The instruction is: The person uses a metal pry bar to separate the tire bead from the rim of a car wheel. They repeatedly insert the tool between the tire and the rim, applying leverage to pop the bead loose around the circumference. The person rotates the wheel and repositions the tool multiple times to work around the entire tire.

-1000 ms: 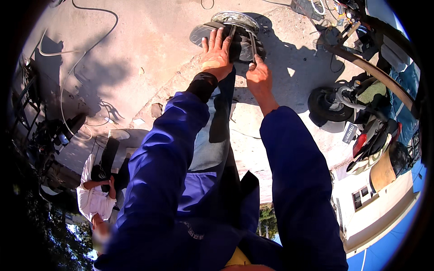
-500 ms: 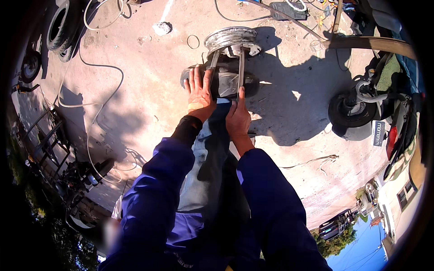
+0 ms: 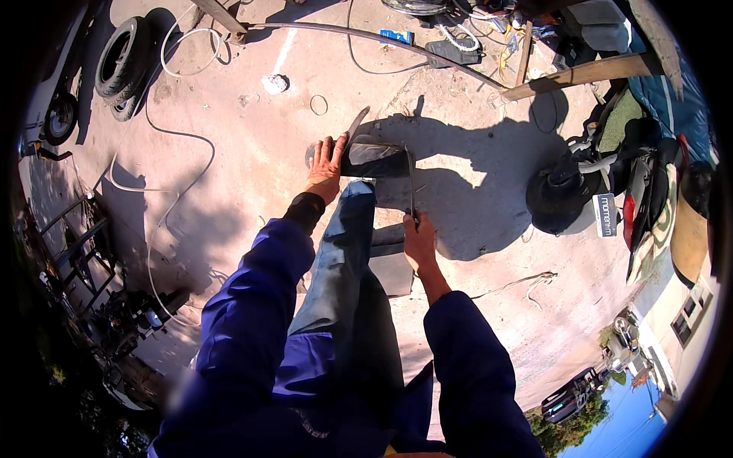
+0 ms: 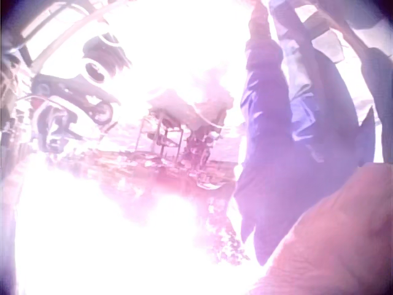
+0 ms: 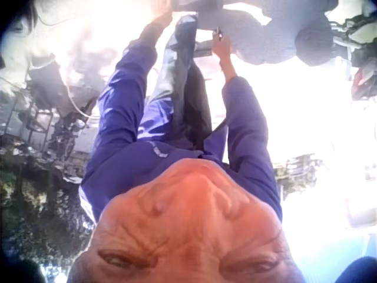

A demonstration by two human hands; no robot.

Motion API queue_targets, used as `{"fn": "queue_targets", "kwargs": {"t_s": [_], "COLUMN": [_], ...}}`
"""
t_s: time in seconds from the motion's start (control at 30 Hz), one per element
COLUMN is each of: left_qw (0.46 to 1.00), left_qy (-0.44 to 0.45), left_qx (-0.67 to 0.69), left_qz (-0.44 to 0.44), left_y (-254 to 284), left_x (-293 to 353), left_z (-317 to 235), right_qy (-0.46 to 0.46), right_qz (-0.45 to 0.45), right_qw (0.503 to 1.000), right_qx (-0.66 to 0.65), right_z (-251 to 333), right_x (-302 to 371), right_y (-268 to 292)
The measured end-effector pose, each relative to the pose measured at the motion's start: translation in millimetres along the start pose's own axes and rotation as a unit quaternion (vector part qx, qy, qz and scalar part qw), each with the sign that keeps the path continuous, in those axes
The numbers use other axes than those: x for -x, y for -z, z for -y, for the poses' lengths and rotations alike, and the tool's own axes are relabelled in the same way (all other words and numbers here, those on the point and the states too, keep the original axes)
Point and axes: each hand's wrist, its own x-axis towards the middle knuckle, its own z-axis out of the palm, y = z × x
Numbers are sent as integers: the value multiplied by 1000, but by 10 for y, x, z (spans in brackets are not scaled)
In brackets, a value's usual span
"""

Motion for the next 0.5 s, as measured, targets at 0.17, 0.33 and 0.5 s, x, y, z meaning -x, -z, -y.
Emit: {"fn": "queue_targets", "kwargs": {"t_s": [0.17,0.33,0.5], "left_qw": [998,988,998], "left_qy": [11,-47,26], "left_qx": [-37,-40,22], "left_qz": [-46,-139,-57], "left_y": [-138,-86,627], "left_x": [-81,-171,-372], "left_z": [160,420,651], "right_qy": [-48,-27,-40], "right_qz": [37,37,26], "right_qw": [997,994,992], "right_qx": [-54,-99,-115], "right_z": [307,229,-20], "right_x": [193,455,645], "right_y": [-99,-75,179]}}
